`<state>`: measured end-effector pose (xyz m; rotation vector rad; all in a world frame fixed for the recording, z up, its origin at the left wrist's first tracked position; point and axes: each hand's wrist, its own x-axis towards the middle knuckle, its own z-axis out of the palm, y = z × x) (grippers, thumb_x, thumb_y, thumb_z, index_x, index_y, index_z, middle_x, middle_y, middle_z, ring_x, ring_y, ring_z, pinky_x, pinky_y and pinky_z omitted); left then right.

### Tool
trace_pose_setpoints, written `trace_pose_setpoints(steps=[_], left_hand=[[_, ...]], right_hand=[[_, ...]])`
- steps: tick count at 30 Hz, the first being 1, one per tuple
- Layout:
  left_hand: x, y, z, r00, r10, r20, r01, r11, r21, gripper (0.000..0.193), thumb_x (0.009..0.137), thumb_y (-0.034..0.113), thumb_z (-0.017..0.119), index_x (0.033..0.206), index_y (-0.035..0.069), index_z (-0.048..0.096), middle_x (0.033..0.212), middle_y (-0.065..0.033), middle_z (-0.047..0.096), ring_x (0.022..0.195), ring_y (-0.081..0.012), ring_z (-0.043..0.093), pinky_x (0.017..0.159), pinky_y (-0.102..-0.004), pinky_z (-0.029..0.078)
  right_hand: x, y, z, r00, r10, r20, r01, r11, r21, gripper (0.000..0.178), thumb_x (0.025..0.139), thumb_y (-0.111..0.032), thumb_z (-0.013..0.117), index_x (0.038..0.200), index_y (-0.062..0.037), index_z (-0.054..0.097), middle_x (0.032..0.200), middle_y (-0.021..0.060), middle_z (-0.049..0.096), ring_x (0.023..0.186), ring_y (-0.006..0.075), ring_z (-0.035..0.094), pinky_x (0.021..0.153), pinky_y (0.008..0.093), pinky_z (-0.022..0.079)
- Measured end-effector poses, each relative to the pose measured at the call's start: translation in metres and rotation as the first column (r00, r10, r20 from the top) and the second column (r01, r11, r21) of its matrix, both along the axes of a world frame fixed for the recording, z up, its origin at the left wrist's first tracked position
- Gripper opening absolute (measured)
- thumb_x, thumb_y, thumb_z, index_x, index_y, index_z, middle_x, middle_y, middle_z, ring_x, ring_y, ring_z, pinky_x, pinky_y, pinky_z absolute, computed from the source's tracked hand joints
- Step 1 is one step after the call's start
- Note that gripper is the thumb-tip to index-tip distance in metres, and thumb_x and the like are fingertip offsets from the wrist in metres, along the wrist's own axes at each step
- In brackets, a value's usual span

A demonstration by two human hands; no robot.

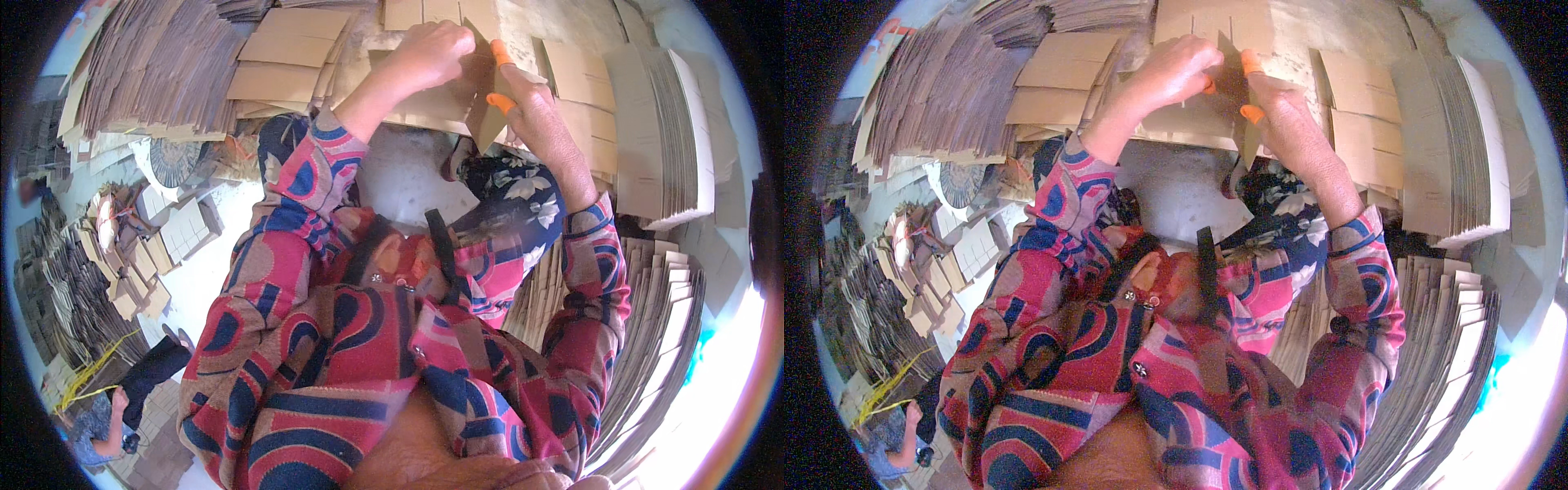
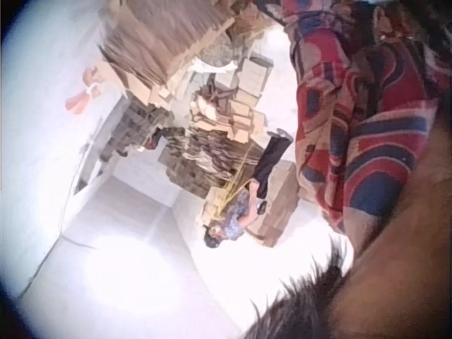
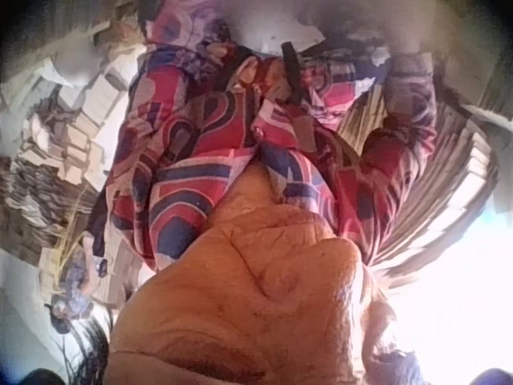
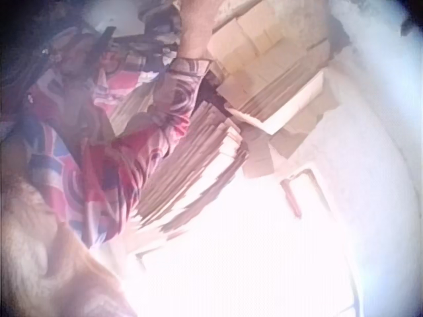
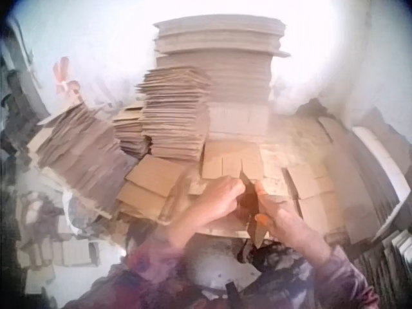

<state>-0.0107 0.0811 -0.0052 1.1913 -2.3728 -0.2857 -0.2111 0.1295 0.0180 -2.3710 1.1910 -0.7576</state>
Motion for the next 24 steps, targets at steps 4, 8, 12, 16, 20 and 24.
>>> trace_pose_setpoints(steps=[4,8,12,16,20,24], left_hand=[[-0.003,0.004,0.024,0.993,0.028,0.114,-0.042,0.991,0.124,0.016,0.071,0.013,0.067,0.076,0.001,0.057,0.076,-0.0188,0.060,0.082,-0.0386,0.058,0.071,-0.0472,0.046],[0.002,-0.002,0.012,0.996,0.015,0.092,-0.024,0.995,0.095,0.018,0.071,0.016,0.067,0.076,0.001,0.058,0.074,-0.0194,0.060,0.078,-0.0387,0.060,0.068,-0.0480,0.046],[0.010,0.001,0.001,1.000,-0.004,0.010,0.004,1.000,0.013,0.027,0.071,0.024,0.070,0.081,0.001,0.060,0.075,-0.0217,0.060,0.076,-0.0393,0.060,0.066,-0.0480,0.046],[0.010,0.013,0.030,0.988,0.105,0.113,-0.130,0.963,0.237,0.038,0.072,0.032,0.071,0.093,0.003,0.060,0.081,-0.0227,0.062,0.078,-0.0394,0.061,0.066,-0.0466,0.046],[0.015,0.028,0.033,0.969,0.162,0.189,-0.193,0.969,0.157,0.044,0.073,0.036,0.071,0.100,0.004,0.058,0.079,-0.0215,0.063,0.078,-0.0382,0.061,0.065,-0.0456,0.046],[0.023,0.036,0.032,0.964,0.164,0.208,-0.183,0.980,0.077,0.044,0.073,0.037,0.070,0.102,0.006,0.058,0.071,-0.0189,0.061,0.075,-0.0357,0.060,0.064,-0.0452,0.046]], right_hand=[[-0.009,0.001,0.012,0.990,-0.135,-0.029,0.136,0.989,0.052,0.064,0.081,-0.001,0.060,0.140,-0.0041,0.035,0.073,0.0250,0.060,0.070,0.0426,0.061,0.060,0.0450,0.048],[-0.006,0.003,-0.029,0.980,-0.175,-0.091,0.179,0.983,0.044,0.061,0.089,-0.012,0.056,0.143,-0.0092,0.029,0.063,0.0257,0.057,0.063,0.0417,0.061,0.052,0.0464,0.047],[-0.018,-0.006,-0.029,0.980,-0.196,-0.036,0.192,0.977,-0.087,0.061,0.088,-0.018,0.061,0.142,-0.0113,0.034,0.064,0.0210,0.061,0.058,0.0373,0.062,0.052,0.0441,0.049],[-0.073,-0.043,-0.024,0.778,-0.627,-0.043,0.616,0.775,-0.140,0.057,0.086,-0.027,0.065,0.137,-0.0104,0.043,0.086,0.0151,0.069,0.077,0.0244,0.068,0.066,0.0346,0.055],[-0.118,-0.088,-0.088,0.484,-0.695,-0.531,0.720,0.662,-0.211,0.083,0.080,-0.055,0.063,0.136,0.0003,0.037,0.126,0.0199,0.052,0.116,0.0319,0.051,0.093,0.0501,0.042],[-0.107,-0.106,-0.114,0.319,-0.595,-0.737,0.859,0.510,-0.040,0.105,0.073,-0.073,0.056,0.137,0.0065,0.032,0.139,0.0197,0.040,0.128,0.0360,0.038,0.100,0.0602,0.030]])
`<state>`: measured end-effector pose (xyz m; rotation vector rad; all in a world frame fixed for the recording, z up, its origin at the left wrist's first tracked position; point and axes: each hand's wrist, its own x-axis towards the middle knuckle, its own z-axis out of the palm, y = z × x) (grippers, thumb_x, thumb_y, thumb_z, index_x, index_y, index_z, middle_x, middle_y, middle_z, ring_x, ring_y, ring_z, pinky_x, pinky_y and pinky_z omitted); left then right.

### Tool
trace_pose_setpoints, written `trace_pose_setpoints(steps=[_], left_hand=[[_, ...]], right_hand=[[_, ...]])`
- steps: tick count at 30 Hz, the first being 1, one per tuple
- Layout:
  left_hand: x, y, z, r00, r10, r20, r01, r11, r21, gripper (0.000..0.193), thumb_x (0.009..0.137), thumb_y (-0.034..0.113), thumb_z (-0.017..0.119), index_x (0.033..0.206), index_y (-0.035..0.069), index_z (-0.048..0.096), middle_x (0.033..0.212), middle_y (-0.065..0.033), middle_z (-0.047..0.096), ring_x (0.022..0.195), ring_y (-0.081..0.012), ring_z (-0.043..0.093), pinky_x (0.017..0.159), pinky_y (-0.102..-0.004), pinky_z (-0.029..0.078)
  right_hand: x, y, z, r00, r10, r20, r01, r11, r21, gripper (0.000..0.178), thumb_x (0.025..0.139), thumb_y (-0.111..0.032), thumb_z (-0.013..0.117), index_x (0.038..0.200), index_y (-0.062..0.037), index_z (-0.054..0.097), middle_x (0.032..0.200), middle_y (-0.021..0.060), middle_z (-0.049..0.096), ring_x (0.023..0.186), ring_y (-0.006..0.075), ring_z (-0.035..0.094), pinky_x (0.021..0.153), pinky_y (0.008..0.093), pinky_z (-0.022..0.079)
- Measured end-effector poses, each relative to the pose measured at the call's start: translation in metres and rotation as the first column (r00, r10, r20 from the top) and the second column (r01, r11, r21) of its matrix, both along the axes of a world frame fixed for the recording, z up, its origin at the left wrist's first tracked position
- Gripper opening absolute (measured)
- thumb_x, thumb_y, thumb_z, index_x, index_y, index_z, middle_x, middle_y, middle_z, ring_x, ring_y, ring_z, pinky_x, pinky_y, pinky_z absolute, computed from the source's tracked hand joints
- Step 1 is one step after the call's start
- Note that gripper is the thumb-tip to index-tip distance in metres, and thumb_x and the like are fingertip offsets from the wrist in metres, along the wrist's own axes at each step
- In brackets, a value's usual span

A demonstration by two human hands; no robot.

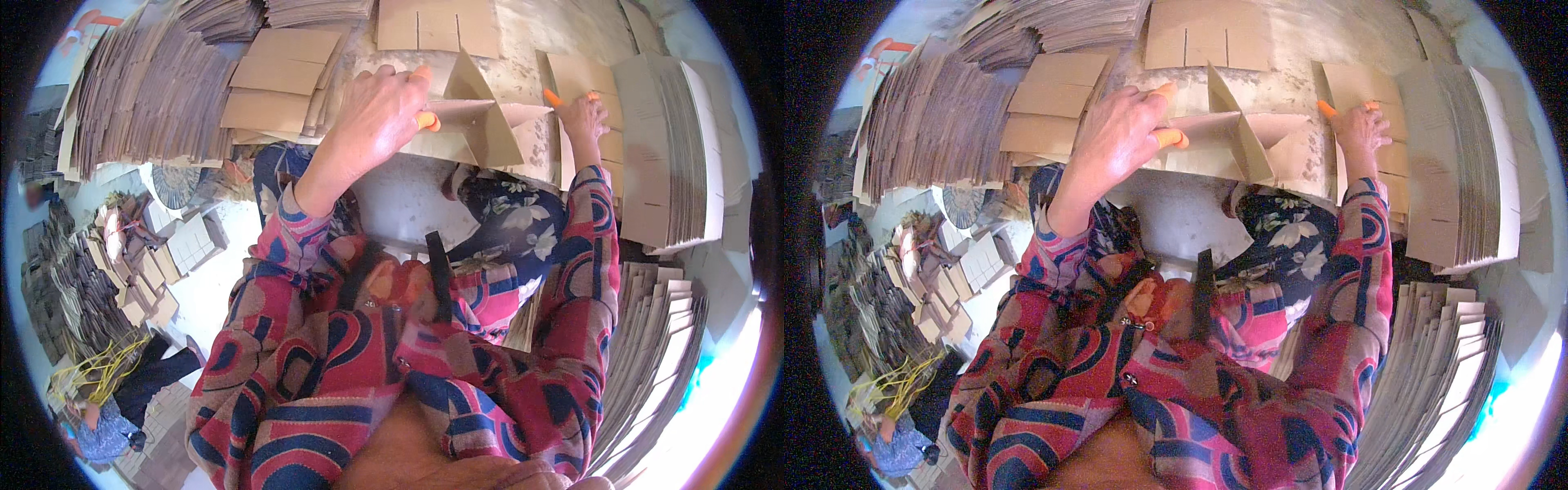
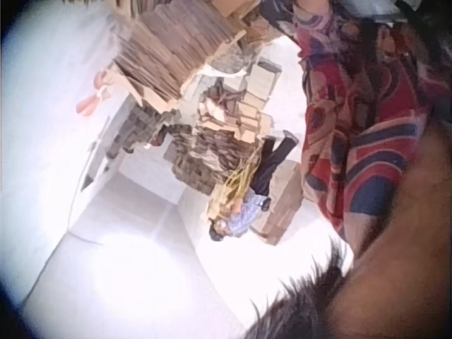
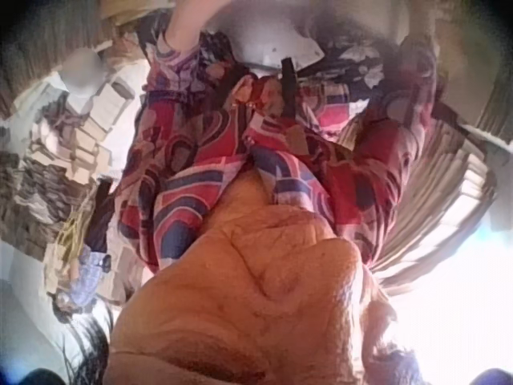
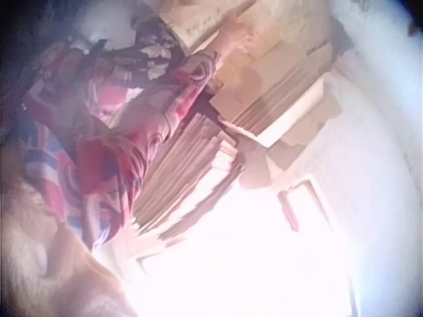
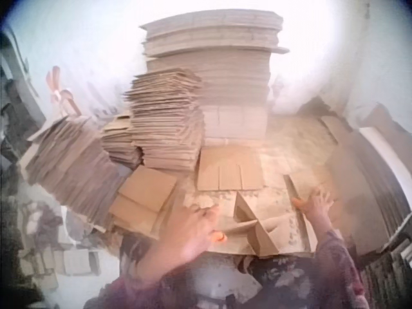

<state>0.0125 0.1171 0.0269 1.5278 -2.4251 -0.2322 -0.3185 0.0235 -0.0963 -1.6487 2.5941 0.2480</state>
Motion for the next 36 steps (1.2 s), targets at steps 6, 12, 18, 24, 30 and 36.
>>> trace_pose_setpoints(steps=[6,12,18,24,30,36], left_hand=[[0.009,0.002,-0.005,1.000,0.017,0.016,-0.018,0.998,0.055,0.042,0.074,0.036,0.070,0.101,0.005,0.060,0.069,-0.0180,0.059,0.073,-0.0345,0.059,0.063,-0.0445,0.046],[0.017,0.007,-0.009,0.993,0.066,-0.095,-0.062,0.997,0.046,0.042,0.074,0.037,0.070,0.101,0.005,0.063,0.070,-0.0198,0.059,0.070,-0.0368,0.059,0.063,-0.0446,0.045],[0.023,0.013,-0.005,0.994,0.080,-0.078,-0.076,0.996,0.055,0.042,0.073,0.036,0.070,0.100,0.004,0.062,0.070,-0.0210,0.059,0.071,-0.0381,0.058,0.063,-0.0457,0.045],[0.034,0.022,-0.006,0.993,0.065,-0.102,-0.067,0.998,-0.015,0.041,0.073,0.035,0.071,0.097,0.004,0.061,0.070,-0.0203,0.059,0.071,-0.0386,0.058,0.064,-0.0464,0.045],[0.042,0.022,-0.014,0.972,0.111,-0.208,-0.109,0.994,0.020,0.033,0.073,0.033,0.071,0.094,0.007,0.067,0.075,-0.0188,0.063,0.077,-0.0359,0.060,0.067,-0.0447,0.046],[0.044,0.021,-0.023,0.915,0.065,-0.399,-0.050,0.998,0.048,0.021,0.076,0.023,0.069,0.092,0.009,0.071,0.079,-0.0168,0.066,0.072,-0.0330,0.062,0.064,-0.0404,0.047]], right_hand=[[-0.021,-0.015,-0.040,0.914,0.401,-0.059,-0.400,0.916,0.034,0.046,0.092,-0.043,0.048,0.098,-0.0009,0.065,0.098,0.0209,0.065,0.095,0.0335,0.063,0.082,0.0426,0.050],[-0.039,-0.009,-0.030,0.734,0.671,-0.103,-0.679,0.722,-0.130,0.022,0.091,-0.018,0.050,0.081,-0.0024,0.062,0.086,0.0188,0.064,0.083,0.0337,0.065,0.069,0.0432,0.053],[-0.030,-0.010,-0.019,0.774,0.600,-0.202,-0.630,0.763,-0.147,0.011,0.087,-0.009,0.051,0.088,-0.0004,0.057,0.085,0.0185,0.064,0.081,0.0333,0.066,0.067,0.0434,0.054],[-0.019,-0.008,-0.004,0.868,0.481,-0.127,-0.497,0.839,-0.222,0.022,0.090,-0.013,0.049,0.110,-0.0065,0.048,0.086,0.0207,0.066,0.082,0.0367,0.066,0.068,0.0482,0.053],[-0.051,0.002,0.079,0.916,0.320,-0.242,-0.401,0.702,-0.588,0.051,0.090,-0.016,0.053,0.137,-0.0128,0.033,0.095,0.0170,0.066,0.071,0.0266,0.068,0.055,0.0379,0.054],[0.043,0.076,0.248,0.645,0.699,0.308,-0.042,0.435,-0.900,0.040,0.082,-0.009,0.070,0.120,-0.0027,0.061,0.113,0.0080,0.065,0.089,0.0100,0.062,0.076,0.0235,0.053]])
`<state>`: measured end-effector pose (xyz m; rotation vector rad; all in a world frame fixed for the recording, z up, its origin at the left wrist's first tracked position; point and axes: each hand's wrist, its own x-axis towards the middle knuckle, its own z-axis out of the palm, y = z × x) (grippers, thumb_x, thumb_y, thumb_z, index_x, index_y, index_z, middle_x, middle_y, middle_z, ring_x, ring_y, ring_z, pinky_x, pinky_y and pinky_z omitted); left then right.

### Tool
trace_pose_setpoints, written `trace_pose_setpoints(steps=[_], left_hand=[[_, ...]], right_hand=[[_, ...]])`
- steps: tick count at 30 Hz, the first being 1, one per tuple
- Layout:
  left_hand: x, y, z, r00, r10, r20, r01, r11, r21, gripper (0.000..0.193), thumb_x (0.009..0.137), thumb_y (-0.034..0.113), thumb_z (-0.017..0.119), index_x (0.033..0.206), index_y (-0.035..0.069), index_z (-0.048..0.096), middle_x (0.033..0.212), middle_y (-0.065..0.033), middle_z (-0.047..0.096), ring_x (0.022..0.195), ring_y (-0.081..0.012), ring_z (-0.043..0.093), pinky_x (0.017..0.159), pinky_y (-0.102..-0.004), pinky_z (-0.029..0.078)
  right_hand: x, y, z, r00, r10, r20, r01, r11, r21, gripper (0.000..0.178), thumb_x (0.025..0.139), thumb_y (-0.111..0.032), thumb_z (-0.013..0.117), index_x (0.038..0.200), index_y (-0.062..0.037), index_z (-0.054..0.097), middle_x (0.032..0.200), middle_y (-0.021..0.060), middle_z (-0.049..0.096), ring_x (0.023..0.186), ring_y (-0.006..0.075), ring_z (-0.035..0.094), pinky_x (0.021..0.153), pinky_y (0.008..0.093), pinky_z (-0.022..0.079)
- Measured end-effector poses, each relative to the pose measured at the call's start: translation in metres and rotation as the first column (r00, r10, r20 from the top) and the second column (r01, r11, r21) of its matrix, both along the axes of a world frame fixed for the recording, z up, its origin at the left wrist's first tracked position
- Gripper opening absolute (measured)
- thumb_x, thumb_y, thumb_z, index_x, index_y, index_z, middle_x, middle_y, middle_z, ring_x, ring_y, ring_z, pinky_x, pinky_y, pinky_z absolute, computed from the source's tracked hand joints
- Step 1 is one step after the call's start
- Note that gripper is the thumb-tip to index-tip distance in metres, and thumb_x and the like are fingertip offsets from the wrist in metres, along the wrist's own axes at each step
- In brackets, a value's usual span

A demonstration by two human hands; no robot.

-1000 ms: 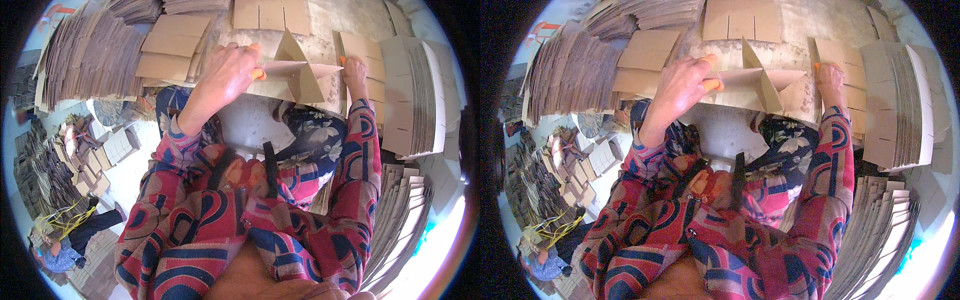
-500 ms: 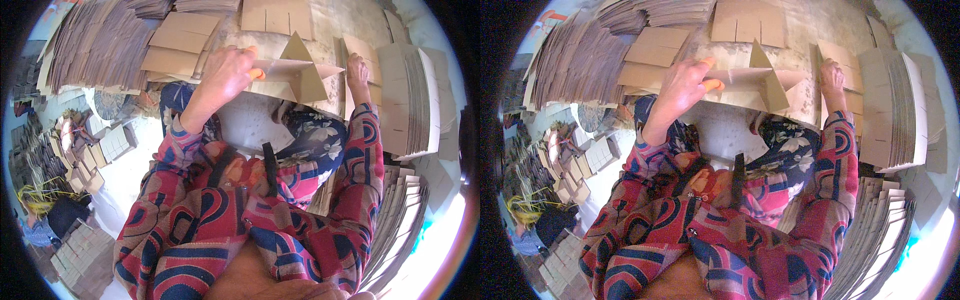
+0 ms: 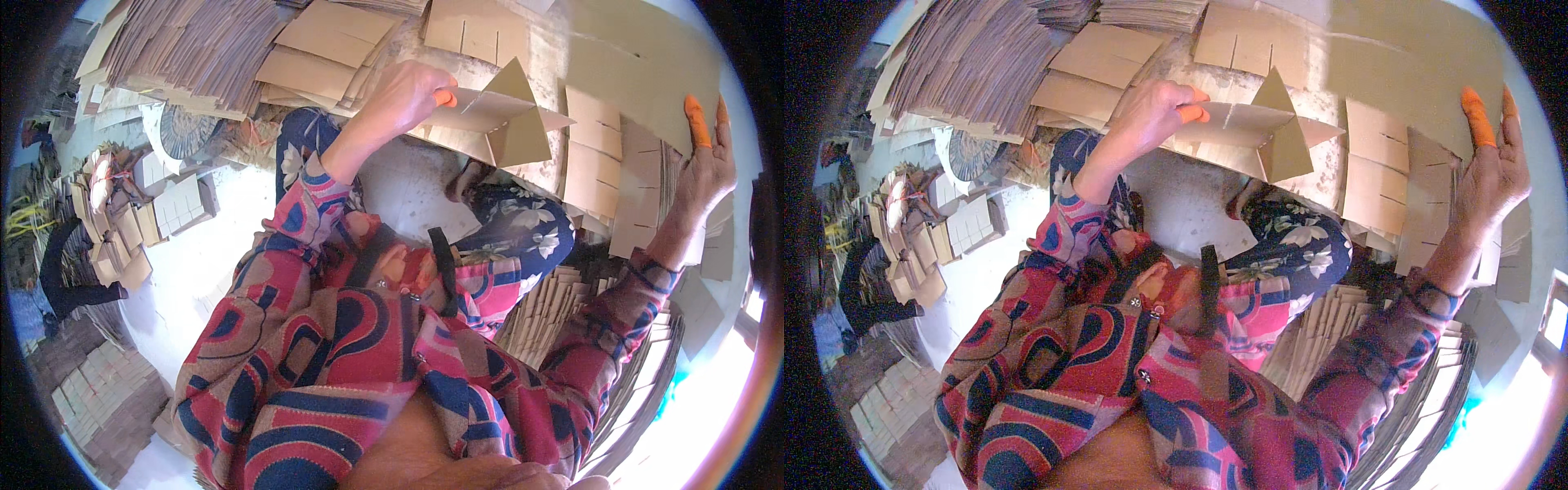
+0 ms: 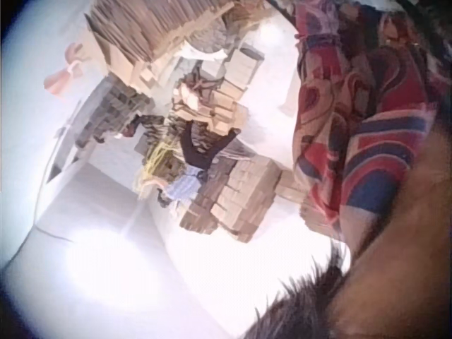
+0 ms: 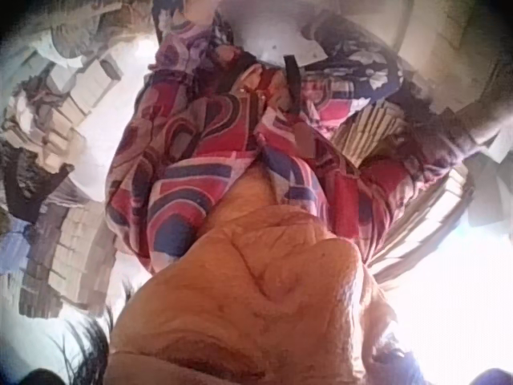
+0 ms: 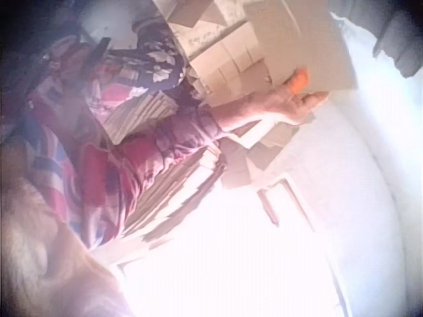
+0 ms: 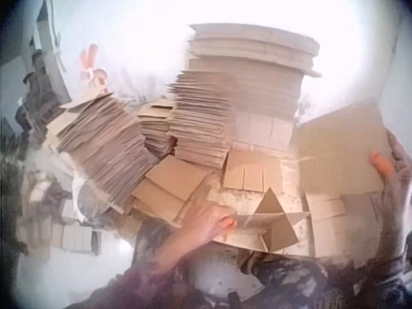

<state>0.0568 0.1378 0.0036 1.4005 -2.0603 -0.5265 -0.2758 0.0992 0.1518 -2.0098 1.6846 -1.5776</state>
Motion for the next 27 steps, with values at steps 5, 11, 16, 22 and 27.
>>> trace_pose_setpoints(steps=[5,11,16,22,27], left_hand=[[0.004,-0.009,-0.022,0.997,-0.058,-0.053,0.049,0.986,-0.161,0.014,0.079,0.017,0.067,0.088,0.007,0.072,0.076,-0.0157,0.066,0.067,-0.0314,0.063,0.061,-0.0371,0.048],[0.001,-0.005,-0.016,0.999,-0.030,-0.031,0.027,0.996,-0.081,0.011,0.079,0.013,0.064,0.084,0.006,0.071,0.074,-0.0167,0.065,0.068,-0.0319,0.063,0.063,-0.0385,0.048],[-0.001,-0.004,-0.011,1.000,-0.021,-0.009,0.020,0.997,-0.077,0.011,0.078,0.013,0.064,0.084,0.005,0.070,0.073,-0.0185,0.064,0.070,-0.0339,0.063,0.063,-0.0406,0.048],[-0.006,-0.010,-0.018,0.999,-0.022,-0.036,0.018,0.992,-0.123,0.010,0.078,0.014,0.065,0.078,0.004,0.068,0.072,-0.0208,0.062,0.071,-0.0363,0.062,0.064,-0.0423,0.048],[-0.013,-0.011,-0.008,0.997,-0.020,0.078,0.028,0.995,-0.100,0.011,0.076,0.014,0.066,0.077,0.003,0.067,0.073,-0.0206,0.061,0.071,-0.0359,0.063,0.063,-0.0425,0.048]], right_hand=[[0.047,0.019,0.006,0.946,0.320,-0.058,-0.315,0.946,0.079,0.041,0.082,-0.002,0.067,0.121,0.0039,0.058,0.121,0.0110,0.060,0.104,0.0120,0.057,0.089,0.0245,0.046],[0.073,0.019,-0.016,0.906,0.410,-0.101,-0.383,0.899,0.212,0.047,0.083,-0.010,0.066,0.128,-0.0033,0.055,0.101,0.0052,0.066,0.076,0.0050,0.057,0.060,0.0195,0.047],[0.090,0.024,-0.006,0.918,0.386,-0.096,-0.344,0.891,0.296,0.045,0.085,-0.015,0.065,0.128,-0.0047,0.056,0.093,0.0042,0.067,0.060,0.0008,0.054,0.040,0.0163,0.037],[0.097,0.011,-0.020,0.802,0.536,-0.263,-0.475,0.840,0.261,0.046,0.084,-0.012,0.065,0.127,-0.0022,0.054,0.090,0.0127,0.068,0.063,0.0146,0.062,0.053,0.0283,0.049],[0.105,0.004,-0.079,0.764,0.499,-0.410,-0.449,0.866,0.219,0.048,0.085,-0.010,0.065,0.131,-0.0043,0.050,0.077,0.0203,0.064,0.055,0.0109,0.057,0.051,0.0308,0.048]])
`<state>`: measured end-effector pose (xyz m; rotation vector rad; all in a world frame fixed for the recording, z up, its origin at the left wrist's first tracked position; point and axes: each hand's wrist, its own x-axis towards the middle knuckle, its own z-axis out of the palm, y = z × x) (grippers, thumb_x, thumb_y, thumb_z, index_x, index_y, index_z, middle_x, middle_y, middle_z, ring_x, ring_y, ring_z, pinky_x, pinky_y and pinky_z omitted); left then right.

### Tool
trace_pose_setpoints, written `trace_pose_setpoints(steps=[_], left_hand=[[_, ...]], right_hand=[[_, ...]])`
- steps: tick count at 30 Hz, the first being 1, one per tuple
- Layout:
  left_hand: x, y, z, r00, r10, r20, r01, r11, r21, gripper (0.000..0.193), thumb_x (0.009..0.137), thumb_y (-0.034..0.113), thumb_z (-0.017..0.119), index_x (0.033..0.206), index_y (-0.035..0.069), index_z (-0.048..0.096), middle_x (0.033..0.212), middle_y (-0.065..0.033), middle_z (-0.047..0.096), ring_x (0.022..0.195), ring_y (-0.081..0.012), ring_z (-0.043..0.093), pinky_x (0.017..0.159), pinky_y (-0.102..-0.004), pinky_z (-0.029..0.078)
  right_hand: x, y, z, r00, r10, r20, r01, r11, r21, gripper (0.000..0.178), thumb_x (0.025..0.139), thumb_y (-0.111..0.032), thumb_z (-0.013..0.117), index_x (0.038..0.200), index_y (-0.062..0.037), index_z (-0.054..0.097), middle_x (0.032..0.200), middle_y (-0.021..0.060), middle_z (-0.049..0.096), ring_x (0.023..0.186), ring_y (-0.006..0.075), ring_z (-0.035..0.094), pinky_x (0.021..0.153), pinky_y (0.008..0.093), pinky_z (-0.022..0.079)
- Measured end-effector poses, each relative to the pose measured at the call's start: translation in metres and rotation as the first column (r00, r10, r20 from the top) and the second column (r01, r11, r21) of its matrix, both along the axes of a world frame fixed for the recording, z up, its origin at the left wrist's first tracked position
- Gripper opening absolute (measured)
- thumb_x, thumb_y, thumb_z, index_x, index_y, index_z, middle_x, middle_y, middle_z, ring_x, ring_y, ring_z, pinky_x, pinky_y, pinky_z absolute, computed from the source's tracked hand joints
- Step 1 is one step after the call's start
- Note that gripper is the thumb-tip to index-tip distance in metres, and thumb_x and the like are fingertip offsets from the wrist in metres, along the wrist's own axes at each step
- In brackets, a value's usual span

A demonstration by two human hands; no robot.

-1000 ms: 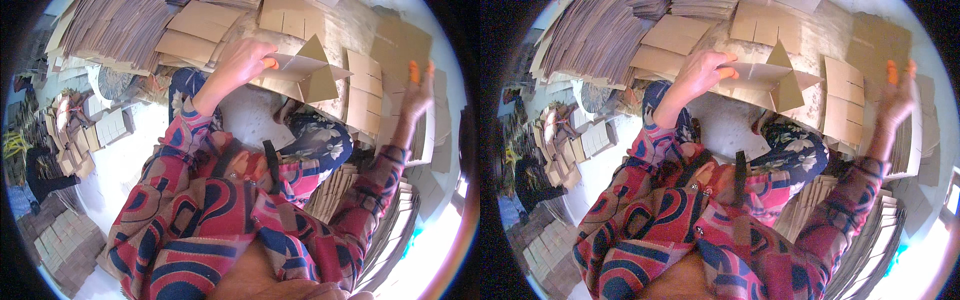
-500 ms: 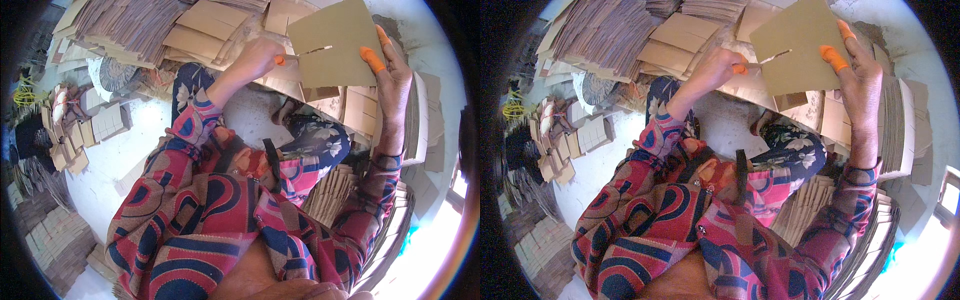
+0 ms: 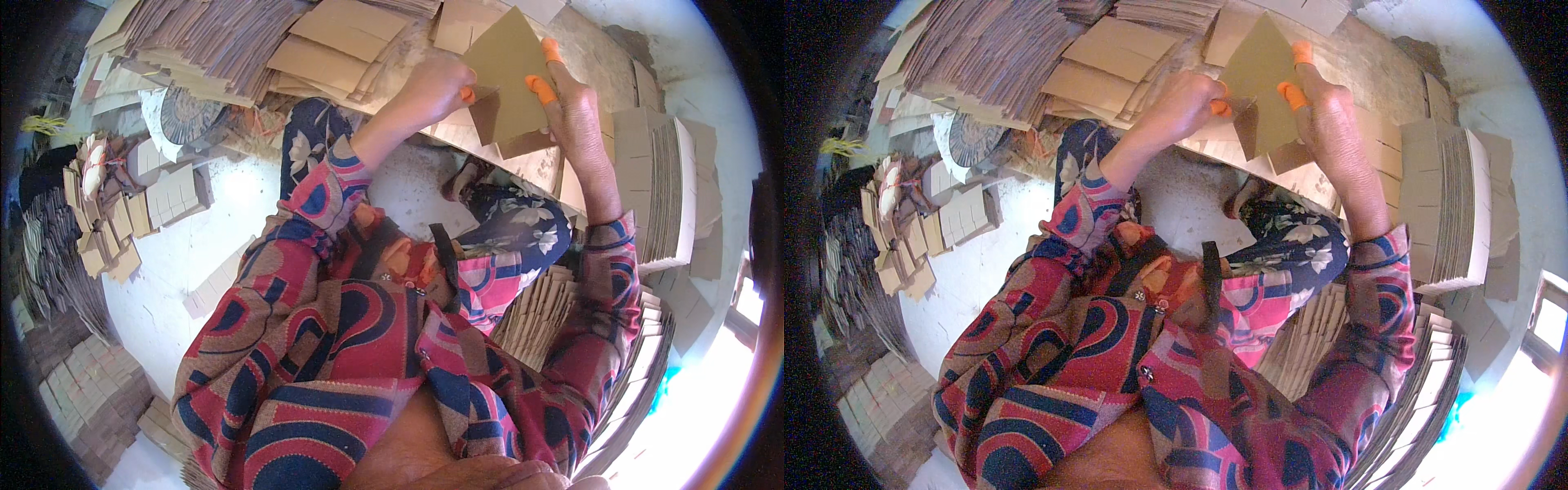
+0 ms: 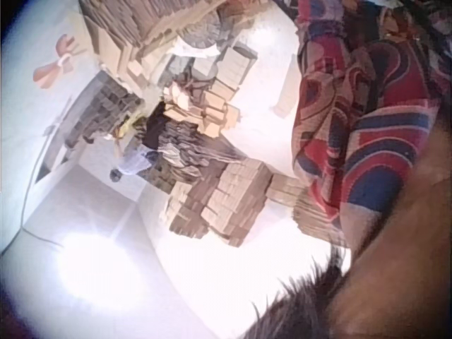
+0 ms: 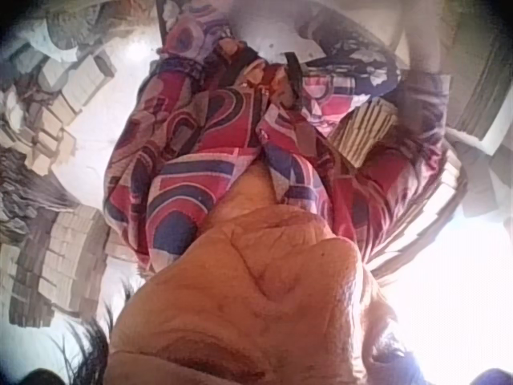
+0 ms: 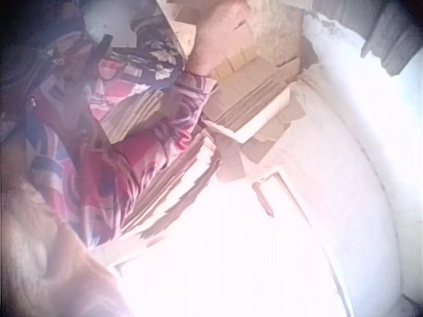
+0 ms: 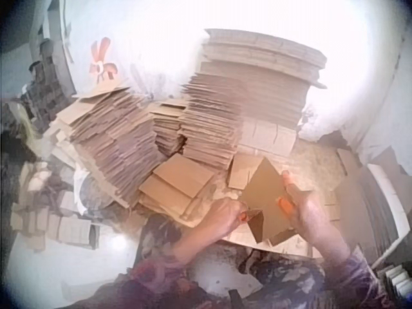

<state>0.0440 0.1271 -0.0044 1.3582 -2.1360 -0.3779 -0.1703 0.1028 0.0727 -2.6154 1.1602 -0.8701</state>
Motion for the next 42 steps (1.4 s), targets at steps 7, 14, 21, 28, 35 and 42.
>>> trace_pose_setpoints(steps=[7,14,21,28,35,42], left_hand=[[0.006,-0.010,-0.018,0.996,0.002,-0.093,-0.006,0.999,-0.038,0.011,0.070,0.013,0.067,0.068,0.003,0.062,0.067,-0.0193,0.059,0.070,-0.0383,0.061,0.063,-0.0469,0.048],[0.001,0.000,-0.014,0.938,-0.029,-0.346,-0.016,0.992,-0.127,0.007,0.072,0.009,0.064,0.068,0.002,0.062,0.070,-0.0199,0.060,0.072,-0.0388,0.061,0.064,-0.0473,0.048],[0.001,-0.001,-0.006,0.995,0.033,-0.093,-0.036,0.999,-0.022,0.009,0.071,0.010,0.065,0.070,0.002,0.060,0.070,-0.0182,0.060,0.072,-0.0378,0.060,0.062,-0.0470,0.046],[0.000,-0.001,-0.019,1.000,0.008,0.007,-0.008,0.998,-0.068,0.018,0.073,0.017,0.071,0.084,0.004,0.066,0.072,-0.0178,0.062,0.067,-0.0339,0.062,0.062,-0.0413,0.048],[-0.007,0.021,0.009,0.975,0.075,-0.207,-0.158,0.894,-0.420,0.033,0.074,0.016,0.069,0.105,0.007,0.063,0.095,-0.0096,0.065,0.087,-0.0275,0.060,0.069,-0.0364,0.049],[0.009,0.015,-0.003,0.957,-0.167,0.239,0.236,0.925,-0.298,0.034,0.074,0.010,0.060,0.108,0.005,0.061,0.092,-0.0087,0.064,0.085,-0.0255,0.058,0.066,-0.0330,0.048]], right_hand=[[0.017,0.007,0.025,0.984,-0.176,0.021,0.147,0.878,0.456,0.045,0.086,-0.003,0.058,0.130,-0.0039,0.049,0.074,0.0104,0.062,0.048,0.0164,0.053,0.043,0.0283,0.044],[0.008,-0.006,-0.042,0.961,0.178,-0.210,-0.139,0.972,0.190,0.052,0.080,0.000,0.058,0.129,0.0003,0.042,0.074,0.0191,0.061,0.059,0.0306,0.062,0.053,0.0403,0.049],[0.021,0.019,-0.012,0.873,-0.305,-0.381,0.332,0.943,0.007,0.062,0.081,-0.017,0.060,0.137,-0.0043,0.035,0.094,0.0219,0.062,0.094,0.0332,0.062,0.076,0.0454,0.049],[0.008,0.006,-0.027,0.903,-0.088,-0.421,0.227,0.929,0.293,0.047,0.078,-0.018,0.062,0.120,0.0002,0.049,0.091,0.0197,0.064,0.091,0.0372,0.061,0.096,0.0492,0.037],[-0.003,0.017,-0.038,0.945,0.014,-0.326,0.047,0.983,0.179,0.019,0.075,0.001,0.056,0.094,-0.0027,0.054,0.077,0.0194,0.063,0.077,0.0390,0.062,0.069,0.0464,0.048],[0.012,0.024,-0.048,0.925,0.104,-0.364,-0.093,0.994,0.049,0.017,0.075,0.001,0.052,0.091,-0.0055,0.055,0.068,0.0143,0.060,0.066,0.0348,0.062,0.059,0.0432,0.049]])
